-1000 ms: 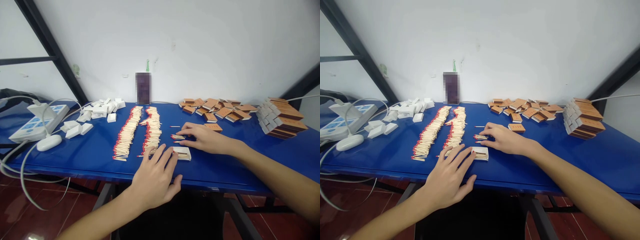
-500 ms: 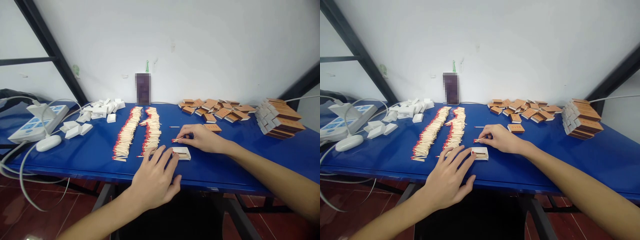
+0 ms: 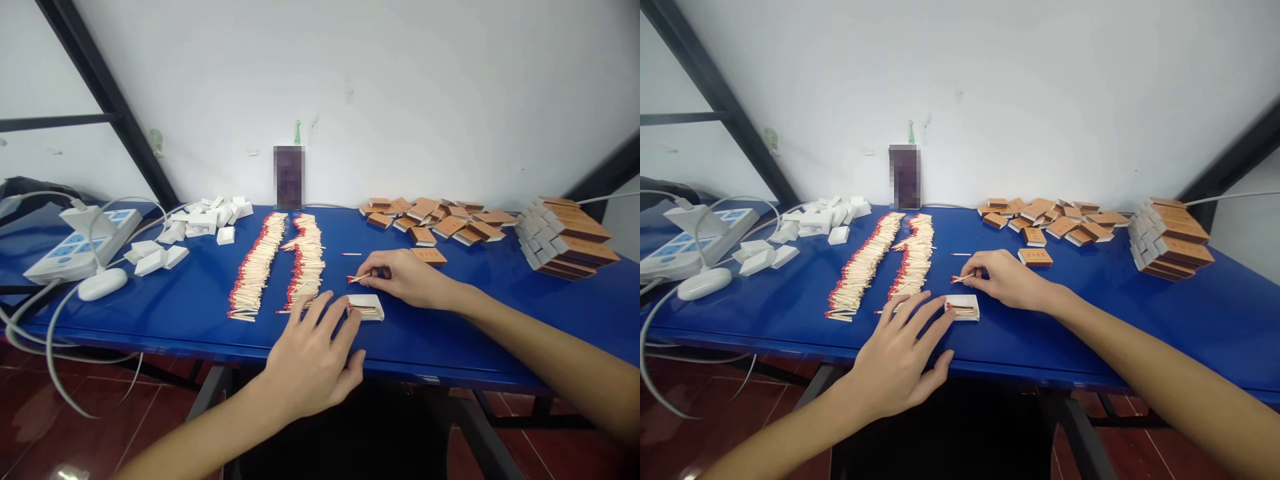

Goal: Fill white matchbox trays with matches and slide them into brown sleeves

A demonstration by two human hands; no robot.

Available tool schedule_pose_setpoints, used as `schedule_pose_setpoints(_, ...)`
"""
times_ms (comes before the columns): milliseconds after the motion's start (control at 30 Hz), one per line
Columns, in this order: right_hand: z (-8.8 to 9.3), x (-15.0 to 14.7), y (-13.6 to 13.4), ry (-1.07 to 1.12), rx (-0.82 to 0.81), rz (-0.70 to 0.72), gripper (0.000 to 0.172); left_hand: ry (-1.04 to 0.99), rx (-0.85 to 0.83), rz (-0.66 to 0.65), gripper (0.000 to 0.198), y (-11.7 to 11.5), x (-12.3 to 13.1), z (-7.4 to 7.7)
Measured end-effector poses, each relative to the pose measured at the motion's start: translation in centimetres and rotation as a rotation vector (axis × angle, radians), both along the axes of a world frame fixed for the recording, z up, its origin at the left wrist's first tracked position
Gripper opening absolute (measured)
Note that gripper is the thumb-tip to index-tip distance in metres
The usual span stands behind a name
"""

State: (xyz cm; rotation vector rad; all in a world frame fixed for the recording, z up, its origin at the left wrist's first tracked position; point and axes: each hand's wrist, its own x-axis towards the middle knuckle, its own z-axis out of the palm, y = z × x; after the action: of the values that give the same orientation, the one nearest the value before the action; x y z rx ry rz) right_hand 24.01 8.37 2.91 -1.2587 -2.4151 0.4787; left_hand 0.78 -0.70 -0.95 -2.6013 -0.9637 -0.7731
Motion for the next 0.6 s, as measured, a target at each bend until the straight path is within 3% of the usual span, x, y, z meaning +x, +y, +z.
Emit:
schedule_pose_setpoints(400, 0.11, -0.19, -0.19, -0.060, 0.068, -0.004, 0.029, 0.004, -0.010, -0.006, 0.042, -0.04, 0.01, 0.02)
schedule_pose_setpoints(600, -0.62, -0.14, 0.01, -0.105, 0.194, 0.034, 0.027, -0.003, -0.010, -0.011, 0.041, -0.08, 0.00, 0.06)
